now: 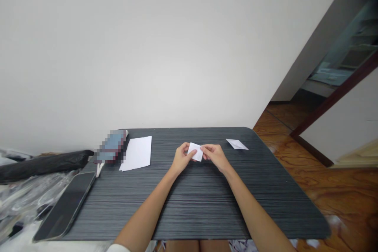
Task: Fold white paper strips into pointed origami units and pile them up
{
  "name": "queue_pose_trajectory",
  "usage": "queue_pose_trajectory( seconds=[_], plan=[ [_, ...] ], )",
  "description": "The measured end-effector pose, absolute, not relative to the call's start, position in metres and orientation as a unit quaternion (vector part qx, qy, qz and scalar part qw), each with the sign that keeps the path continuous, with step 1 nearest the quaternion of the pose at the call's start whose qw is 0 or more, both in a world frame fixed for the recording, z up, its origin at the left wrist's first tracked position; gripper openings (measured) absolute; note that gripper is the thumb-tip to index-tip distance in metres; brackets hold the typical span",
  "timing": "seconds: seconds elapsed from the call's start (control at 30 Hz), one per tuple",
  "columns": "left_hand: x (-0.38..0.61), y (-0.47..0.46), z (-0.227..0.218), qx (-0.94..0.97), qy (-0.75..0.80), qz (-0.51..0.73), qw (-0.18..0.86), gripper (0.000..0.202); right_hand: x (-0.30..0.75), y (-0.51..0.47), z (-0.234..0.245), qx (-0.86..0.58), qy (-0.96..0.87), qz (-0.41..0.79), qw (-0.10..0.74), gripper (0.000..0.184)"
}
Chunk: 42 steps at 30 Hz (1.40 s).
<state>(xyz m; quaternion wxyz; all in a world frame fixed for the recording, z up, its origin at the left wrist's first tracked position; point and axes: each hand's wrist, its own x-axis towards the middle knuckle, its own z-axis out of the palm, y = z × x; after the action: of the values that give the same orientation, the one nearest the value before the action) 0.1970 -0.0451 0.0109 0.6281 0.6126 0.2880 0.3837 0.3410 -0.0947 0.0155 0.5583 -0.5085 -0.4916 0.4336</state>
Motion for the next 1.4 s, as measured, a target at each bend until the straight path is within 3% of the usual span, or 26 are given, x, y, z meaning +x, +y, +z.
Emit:
queue_pose_trajectory(
  seconds=[0.2, 0.6, 0.8, 1.0, 1.4],
  plan=[
    [0.197, -0.049, 0.015, 0.655, 0.328, 0.411, 0.543, 0.033, 0.338, -0.093, 0.013, -0.52, -0.475, 0.442, 0.556, 0.024],
    [0.197, -0.049, 0.011, 0.669, 0.409, 0.466, 0.41, 0.034, 0.329, -0.098, 0.009, -0.443, -0.446, 0.609, 0.482, 0.024],
    [0.198, -0.048, 0.009, 0.635, 0.38, 0.438, 0.511, 0.033, 0.329, -0.093, 0.001, -0.457, -0.425, 0.598, 0.502, 0.025],
    [0.197, -0.049, 0.016, 0.625, 0.296, 0.379, 0.615, 0.053, 0.329, -0.09, -0.002, -0.477, -0.413, 0.567, 0.53, 0.024],
    [0.191, -0.038, 0.011, 0.666, 0.367, 0.405, 0.507, 0.043, 0.32, -0.097, 0.009, -0.471, -0.45, 0.572, 0.499, 0.026]
  ],
)
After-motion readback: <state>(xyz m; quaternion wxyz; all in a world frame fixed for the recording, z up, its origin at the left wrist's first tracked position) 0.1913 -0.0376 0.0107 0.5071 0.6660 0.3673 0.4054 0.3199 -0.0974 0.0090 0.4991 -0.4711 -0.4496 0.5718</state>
